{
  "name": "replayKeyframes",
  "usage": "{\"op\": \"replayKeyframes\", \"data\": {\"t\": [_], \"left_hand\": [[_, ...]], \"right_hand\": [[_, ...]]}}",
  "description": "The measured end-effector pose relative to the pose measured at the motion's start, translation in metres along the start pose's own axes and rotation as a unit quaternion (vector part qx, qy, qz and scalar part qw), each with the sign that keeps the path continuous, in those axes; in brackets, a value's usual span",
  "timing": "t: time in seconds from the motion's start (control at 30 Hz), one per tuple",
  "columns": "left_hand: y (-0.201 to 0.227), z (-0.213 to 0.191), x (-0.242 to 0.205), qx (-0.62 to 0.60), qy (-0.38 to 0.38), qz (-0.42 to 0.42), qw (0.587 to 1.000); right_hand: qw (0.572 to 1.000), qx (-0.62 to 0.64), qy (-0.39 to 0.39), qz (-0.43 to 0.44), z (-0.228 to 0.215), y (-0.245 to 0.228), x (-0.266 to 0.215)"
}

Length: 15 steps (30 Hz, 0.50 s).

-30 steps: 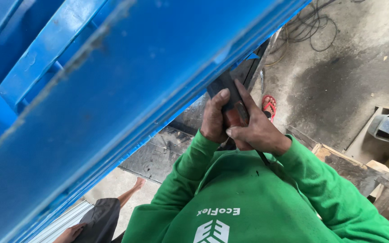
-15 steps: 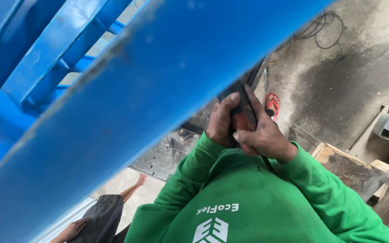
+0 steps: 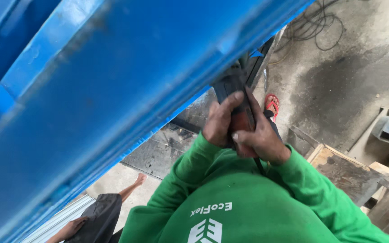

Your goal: The person uses a soldering iron to melt and smooth edges on a blue plastic pallet, then uses an angle grinder to grind and smooth the same edges. The person switches between tools and works on different sections of the pallet.

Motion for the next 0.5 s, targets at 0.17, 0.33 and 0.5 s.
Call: {"op": "replayKeyframes", "data": {"t": [0.17,0.33,0.5], "left_hand": [[0.004,-0.004,-0.008,0.010,-0.020,-0.006,1.000],[0.000,0.001,-0.004,0.013,-0.040,-0.021,0.999],[-0.032,-0.013,-0.021,0.001,-0.053,-0.008,0.999]], "right_hand": [[1.000,-0.009,0.008,0.013,0.002,0.006,-0.004],[1.000,-0.018,0.011,-0.003,-0.004,0.003,-0.007],[0.998,-0.066,0.018,0.007,-0.005,0.002,-0.036]]}}
Point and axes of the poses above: each hand's wrist, its own x-axis towards the middle knuckle, its own z-axis out of the palm, y = z × x, the point moved 1 cm from there along x, towards the middle knuckle, and after that the axes turned 10 degrees about y, right-handed, at the moved point
